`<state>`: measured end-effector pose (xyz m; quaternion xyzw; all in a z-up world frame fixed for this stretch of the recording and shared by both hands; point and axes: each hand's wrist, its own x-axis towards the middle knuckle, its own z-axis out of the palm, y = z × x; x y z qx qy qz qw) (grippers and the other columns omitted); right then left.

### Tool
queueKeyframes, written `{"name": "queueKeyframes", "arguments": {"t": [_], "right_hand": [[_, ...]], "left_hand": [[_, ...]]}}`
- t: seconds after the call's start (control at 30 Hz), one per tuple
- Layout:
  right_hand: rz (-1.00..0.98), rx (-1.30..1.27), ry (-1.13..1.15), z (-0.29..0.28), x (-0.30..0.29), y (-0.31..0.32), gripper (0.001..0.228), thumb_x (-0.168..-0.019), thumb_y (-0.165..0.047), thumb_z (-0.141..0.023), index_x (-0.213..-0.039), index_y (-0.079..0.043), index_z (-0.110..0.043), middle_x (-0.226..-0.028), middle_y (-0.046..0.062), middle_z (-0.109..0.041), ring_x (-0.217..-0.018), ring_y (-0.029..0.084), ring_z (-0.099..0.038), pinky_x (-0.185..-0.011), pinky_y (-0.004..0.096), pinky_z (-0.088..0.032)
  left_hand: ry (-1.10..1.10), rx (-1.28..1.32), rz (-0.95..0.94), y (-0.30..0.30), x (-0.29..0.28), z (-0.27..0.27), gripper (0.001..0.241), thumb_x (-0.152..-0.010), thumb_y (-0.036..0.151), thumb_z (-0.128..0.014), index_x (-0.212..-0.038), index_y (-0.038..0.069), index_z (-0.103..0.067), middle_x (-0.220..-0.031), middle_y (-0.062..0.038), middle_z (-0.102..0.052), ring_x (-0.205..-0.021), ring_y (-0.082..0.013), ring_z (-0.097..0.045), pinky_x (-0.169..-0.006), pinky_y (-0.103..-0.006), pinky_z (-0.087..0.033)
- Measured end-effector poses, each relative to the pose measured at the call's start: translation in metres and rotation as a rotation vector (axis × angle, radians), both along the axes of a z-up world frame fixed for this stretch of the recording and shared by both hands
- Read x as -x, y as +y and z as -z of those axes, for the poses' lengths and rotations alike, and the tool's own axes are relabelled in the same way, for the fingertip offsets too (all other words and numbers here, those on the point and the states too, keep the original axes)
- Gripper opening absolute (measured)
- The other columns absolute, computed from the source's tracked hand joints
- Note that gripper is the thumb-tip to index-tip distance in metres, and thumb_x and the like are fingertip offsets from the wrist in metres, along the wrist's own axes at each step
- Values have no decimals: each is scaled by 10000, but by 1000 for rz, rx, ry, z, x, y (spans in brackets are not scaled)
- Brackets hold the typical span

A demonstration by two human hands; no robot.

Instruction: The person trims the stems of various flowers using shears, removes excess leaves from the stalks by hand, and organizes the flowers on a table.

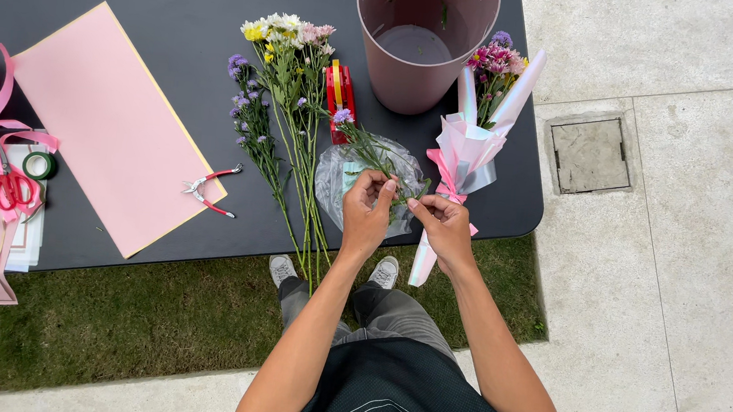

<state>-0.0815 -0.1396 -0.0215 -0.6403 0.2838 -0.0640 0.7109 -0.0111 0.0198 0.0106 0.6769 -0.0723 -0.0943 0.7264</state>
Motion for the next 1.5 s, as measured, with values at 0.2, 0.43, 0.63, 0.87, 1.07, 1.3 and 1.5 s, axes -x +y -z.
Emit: {"name": "queueKeyframes", "arguments": {"t": [0.2,0.43,0.63,0.87,1.07,1.3,1.5], "right_hand": [[10,176,161,34,1,4,134,-1039,-162,-902,-1043,-28,-902,-793,25,-728,-730,49,-636,-659,215,-456],[-298,597,230,106,-14,12,93,-983,-89,-891,-1047,-57,-951,-849,154,-846,-797,335,-831,-724,435,-620],[-311,684,259,117,-20,23,250,-948,-88,-876,-1182,-36,-946,-929,148,-893,-848,388,-851,-784,507,-671],[-122,325,47,12,-22,40,190,-965,-181,-956,-1136,-100,-946,-918,53,-852,-675,54,-708,-632,217,-575],[-38,100,-76,0,-33,49,255,-968,-126,-1016,-1153,19,-915,-917,50,-791,-715,32,-725,-655,206,-592],[23,209,-70,10,-17,49,178,-990,-93,-972,-1109,23,-908,-937,39,-779,-674,14,-698,-587,189,-550],[-47,619,-198,-19,-8,54,67,-1020,12,-894,-1082,36,-891,-953,129,-780,-639,162,-679,-556,286,-510]], "left_hand": [[22,1,-205,18,-6,20,128,-1252,130,-650,-1194,62,-742,-980,-90,-756,-897,-141,-743,-878,-353,-641],[81,-141,-169,47,-9,30,149,-1245,86,-631,-1218,19,-762,-1020,-136,-775,-894,-171,-772,-843,-414,-653],[137,-203,-105,60,0,50,159,-1233,89,-650,-1220,9,-786,-1012,-143,-776,-898,-184,-786,-806,-399,-635],[71,-226,28,61,9,47,172,-1236,85,-658,-1236,-9,-801,-988,-166,-775,-903,-231,-793,-790,-431,-628],[0,-215,140,47,10,23,157,-1236,75,-656,-1235,-18,-781,-969,-196,-765,-884,-268,-761,-778,-481,-610],[142,-83,70,42,15,30,189,-1231,96,-668,-1312,-36,-776,-1009,-178,-789,-911,-206,-775,-799,-458,-627],[353,91,-7,30,21,23,245,-1185,141,-773,-1324,-60,-793,-993,-107,-811,-899,-122,-781,-817,-299,-654]]}}
